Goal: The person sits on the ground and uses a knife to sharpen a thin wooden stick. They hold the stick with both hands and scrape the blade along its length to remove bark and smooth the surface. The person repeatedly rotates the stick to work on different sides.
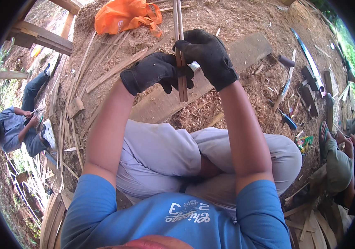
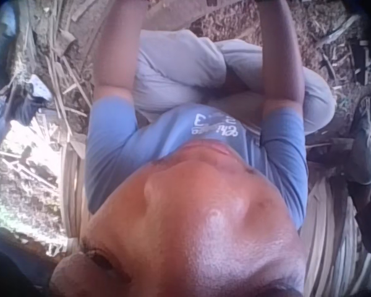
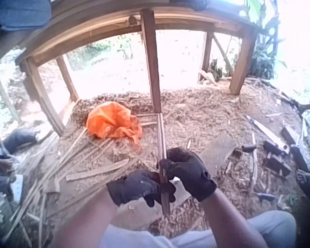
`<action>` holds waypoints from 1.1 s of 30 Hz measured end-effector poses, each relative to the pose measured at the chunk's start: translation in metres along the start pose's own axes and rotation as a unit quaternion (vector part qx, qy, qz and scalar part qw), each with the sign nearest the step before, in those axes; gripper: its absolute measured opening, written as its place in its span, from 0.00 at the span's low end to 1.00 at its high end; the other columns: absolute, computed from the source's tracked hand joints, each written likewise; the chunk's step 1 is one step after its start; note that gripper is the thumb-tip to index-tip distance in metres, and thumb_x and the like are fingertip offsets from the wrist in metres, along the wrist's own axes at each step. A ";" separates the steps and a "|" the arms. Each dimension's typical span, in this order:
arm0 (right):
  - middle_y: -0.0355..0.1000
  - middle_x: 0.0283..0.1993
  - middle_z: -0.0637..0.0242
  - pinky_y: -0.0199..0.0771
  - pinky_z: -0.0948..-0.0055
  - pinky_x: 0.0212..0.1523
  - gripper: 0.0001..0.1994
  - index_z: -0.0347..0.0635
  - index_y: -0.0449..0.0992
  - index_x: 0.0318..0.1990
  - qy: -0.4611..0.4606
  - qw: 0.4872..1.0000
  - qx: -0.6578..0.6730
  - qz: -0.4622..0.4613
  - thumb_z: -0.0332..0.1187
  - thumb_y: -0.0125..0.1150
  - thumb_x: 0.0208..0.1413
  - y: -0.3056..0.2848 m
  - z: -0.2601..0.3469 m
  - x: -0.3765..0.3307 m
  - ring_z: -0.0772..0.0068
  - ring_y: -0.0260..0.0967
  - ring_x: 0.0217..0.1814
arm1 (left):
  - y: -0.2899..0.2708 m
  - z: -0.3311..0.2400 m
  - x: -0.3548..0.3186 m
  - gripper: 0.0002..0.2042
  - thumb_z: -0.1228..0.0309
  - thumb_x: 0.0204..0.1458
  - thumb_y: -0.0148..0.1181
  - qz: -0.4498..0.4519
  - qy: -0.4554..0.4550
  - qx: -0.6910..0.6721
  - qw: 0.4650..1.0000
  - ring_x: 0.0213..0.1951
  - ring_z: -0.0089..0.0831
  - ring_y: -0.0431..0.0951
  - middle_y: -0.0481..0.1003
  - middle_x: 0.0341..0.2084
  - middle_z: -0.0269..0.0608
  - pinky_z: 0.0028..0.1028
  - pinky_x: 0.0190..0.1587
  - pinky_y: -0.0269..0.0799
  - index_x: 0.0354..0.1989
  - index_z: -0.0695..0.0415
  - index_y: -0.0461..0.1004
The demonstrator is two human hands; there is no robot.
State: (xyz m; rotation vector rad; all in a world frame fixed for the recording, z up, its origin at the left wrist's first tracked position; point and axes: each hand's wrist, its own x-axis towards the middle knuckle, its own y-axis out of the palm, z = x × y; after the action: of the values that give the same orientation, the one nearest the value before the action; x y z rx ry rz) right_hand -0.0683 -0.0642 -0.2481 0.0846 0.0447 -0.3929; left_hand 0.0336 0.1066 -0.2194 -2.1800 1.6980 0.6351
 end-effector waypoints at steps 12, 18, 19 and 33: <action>0.80 0.35 0.64 0.75 0.71 0.40 0.16 0.33 0.82 0.46 -0.021 1.000 -0.022 -0.004 0.38 0.70 0.61 0.000 0.000 0.000 0.75 0.75 0.35 | 0.001 -0.002 -0.001 0.14 0.62 0.65 0.63 -0.003 0.010 0.003 1.000 0.33 0.27 0.87 0.87 0.37 0.42 0.23 0.28 0.75 0.51 0.58 0.82; 0.80 0.36 0.63 0.76 0.70 0.40 0.16 0.33 0.83 0.46 -0.025 0.999 -0.038 0.000 0.38 0.71 0.60 -0.001 0.000 0.001 0.75 0.76 0.36 | 0.001 -0.001 -0.002 0.14 0.61 0.65 0.63 -0.017 0.000 0.006 1.000 0.32 0.26 0.86 0.87 0.37 0.42 0.23 0.27 0.75 0.50 0.58 0.82; 0.80 0.36 0.63 0.76 0.70 0.40 0.16 0.33 0.83 0.46 -0.025 0.999 -0.040 -0.003 0.38 0.71 0.60 -0.001 -0.001 0.002 0.74 0.76 0.36 | 0.002 -0.001 -0.001 0.15 0.61 0.65 0.63 -0.018 0.000 0.008 1.000 0.32 0.26 0.86 0.87 0.37 0.42 0.23 0.27 0.75 0.50 0.58 0.83; 0.74 0.34 0.67 0.73 0.69 0.36 0.10 0.35 0.81 0.39 -0.116 0.989 -0.096 0.011 0.34 0.71 0.57 -0.003 -0.006 0.005 0.74 0.72 0.32 | 0.001 -0.003 0.000 0.16 0.57 0.64 0.64 -0.016 0.014 0.043 0.999 0.31 0.23 0.85 0.87 0.36 0.39 0.22 0.27 0.76 0.48 0.57 0.82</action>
State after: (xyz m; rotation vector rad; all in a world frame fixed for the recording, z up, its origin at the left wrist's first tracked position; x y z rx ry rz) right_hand -0.0648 -0.0687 -0.2551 -0.1506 -0.1473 -0.3726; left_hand 0.0325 0.1052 -0.2170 -2.1619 1.6696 0.5164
